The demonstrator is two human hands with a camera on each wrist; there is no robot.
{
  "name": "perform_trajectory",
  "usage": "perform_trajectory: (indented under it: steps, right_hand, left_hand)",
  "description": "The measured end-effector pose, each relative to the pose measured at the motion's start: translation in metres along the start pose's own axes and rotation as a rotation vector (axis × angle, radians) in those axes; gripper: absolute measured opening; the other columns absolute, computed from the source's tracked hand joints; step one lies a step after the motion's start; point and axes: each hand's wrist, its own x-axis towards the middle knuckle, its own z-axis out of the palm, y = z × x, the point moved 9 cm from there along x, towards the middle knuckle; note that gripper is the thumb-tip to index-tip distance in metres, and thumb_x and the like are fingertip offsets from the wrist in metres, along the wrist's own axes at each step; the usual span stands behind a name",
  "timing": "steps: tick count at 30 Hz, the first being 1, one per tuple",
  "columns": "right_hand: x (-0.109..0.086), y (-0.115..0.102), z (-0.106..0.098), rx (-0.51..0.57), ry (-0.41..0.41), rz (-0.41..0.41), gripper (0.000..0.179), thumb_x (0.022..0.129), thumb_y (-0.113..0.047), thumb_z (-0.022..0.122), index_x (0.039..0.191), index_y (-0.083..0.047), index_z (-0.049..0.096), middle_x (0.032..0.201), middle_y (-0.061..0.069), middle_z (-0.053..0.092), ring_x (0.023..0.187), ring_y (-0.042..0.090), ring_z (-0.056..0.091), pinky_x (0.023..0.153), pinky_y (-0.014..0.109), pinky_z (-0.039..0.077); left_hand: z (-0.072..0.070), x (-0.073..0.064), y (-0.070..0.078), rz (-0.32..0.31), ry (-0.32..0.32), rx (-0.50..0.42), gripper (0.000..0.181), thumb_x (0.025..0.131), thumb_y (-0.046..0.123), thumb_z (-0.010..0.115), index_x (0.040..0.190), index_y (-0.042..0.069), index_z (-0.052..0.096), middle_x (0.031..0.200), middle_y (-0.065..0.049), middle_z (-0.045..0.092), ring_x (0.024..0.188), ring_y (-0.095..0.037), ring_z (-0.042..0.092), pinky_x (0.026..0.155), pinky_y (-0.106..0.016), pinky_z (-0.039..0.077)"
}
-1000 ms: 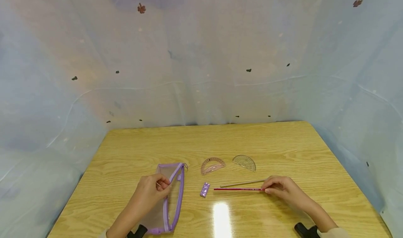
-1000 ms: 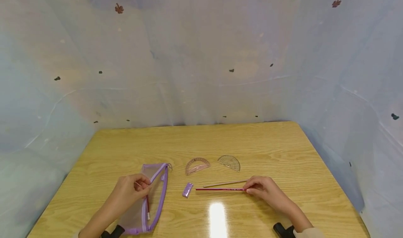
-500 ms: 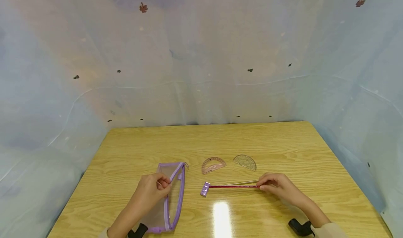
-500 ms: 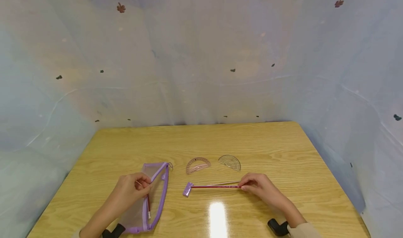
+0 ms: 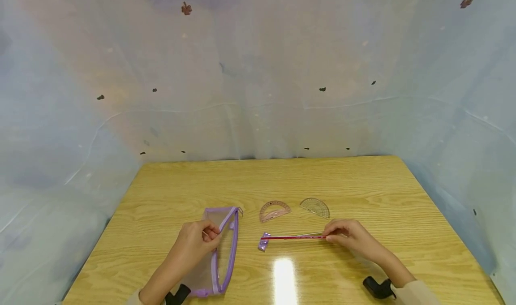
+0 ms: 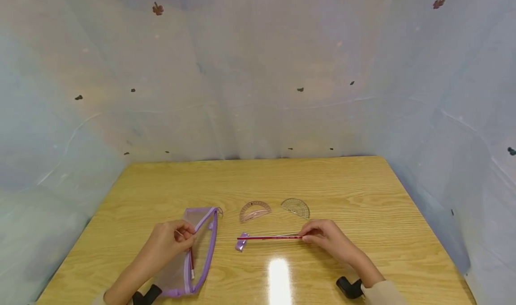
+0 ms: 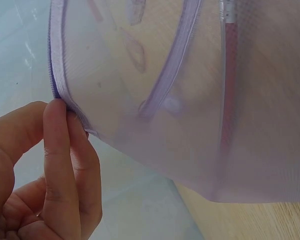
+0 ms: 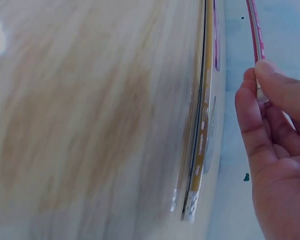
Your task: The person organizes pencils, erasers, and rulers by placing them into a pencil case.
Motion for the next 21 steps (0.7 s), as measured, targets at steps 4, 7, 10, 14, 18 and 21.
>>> perform_trajectory:
  steps: [4,7,10,14,18,21]
  right_hand:
    - [0.006,-0.005,0.004,0.006,-0.002,-0.013,0.012,0.094,0.002,0.064,0.104,0.002,0.071,0.1,0.016,0.069,0.087,0.019,0.067,0.073,0.029,0.058]
    - [0.011,-0.008,0.007,-0.005,0.008,-0.022,0.012,0.093,0.002,0.065,0.104,0.002,0.071,0.1,0.015,0.07,0.088,0.018,0.067,0.074,0.03,0.059]
    - [0.016,-0.01,0.009,-0.028,0.025,-0.022,0.013,0.092,0.005,0.066,0.103,0.001,0.072,0.099,0.014,0.07,0.089,0.015,0.067,0.074,0.03,0.059]
    - [0.021,-0.008,0.011,-0.055,0.046,0.003,0.016,0.09,0.008,0.067,0.102,-0.001,0.073,0.099,0.013,0.07,0.091,0.01,0.066,0.076,0.029,0.058]
    - [0.025,-0.007,0.014,-0.06,0.048,0.017,0.013,0.092,0.003,0.067,0.102,-0.003,0.073,0.1,0.011,0.07,0.09,0.013,0.066,0.076,0.028,0.058]
    - [0.027,-0.008,0.016,-0.051,0.047,0.01,0.012,0.093,0.0,0.067,0.102,-0.003,0.073,0.099,0.009,0.07,0.089,0.015,0.066,0.076,0.028,0.058]
  left_hand:
    - [0.0,0.0,0.0,-0.003,0.002,0.0,0.012,0.081,-0.005,0.074,0.081,0.006,0.069,0.07,0.006,0.061,0.061,-0.003,0.057,0.054,-0.02,0.052]
    - [0.0,0.001,0.0,-0.001,0.004,0.002,0.013,0.081,-0.006,0.074,0.08,0.005,0.069,0.07,0.006,0.061,0.06,-0.003,0.057,0.054,-0.019,0.052]
    - [0.001,0.001,0.001,0.0,0.004,0.0,0.013,0.081,-0.007,0.075,0.08,0.005,0.069,0.07,0.005,0.061,0.06,-0.003,0.057,0.053,-0.019,0.053]
    - [0.001,0.001,0.0,-0.008,0.003,-0.003,0.013,0.081,-0.006,0.074,0.08,0.005,0.069,0.07,0.005,0.061,0.059,-0.003,0.057,0.053,-0.019,0.053]
    - [0.001,0.001,0.0,-0.014,0.005,-0.001,0.013,0.08,-0.006,0.075,0.08,0.005,0.069,0.07,0.005,0.061,0.06,-0.003,0.057,0.053,-0.019,0.053]
    - [0.001,0.001,-0.001,-0.014,0.007,0.0,0.013,0.08,-0.006,0.075,0.081,0.005,0.069,0.07,0.005,0.061,0.06,-0.003,0.057,0.054,-0.019,0.053]
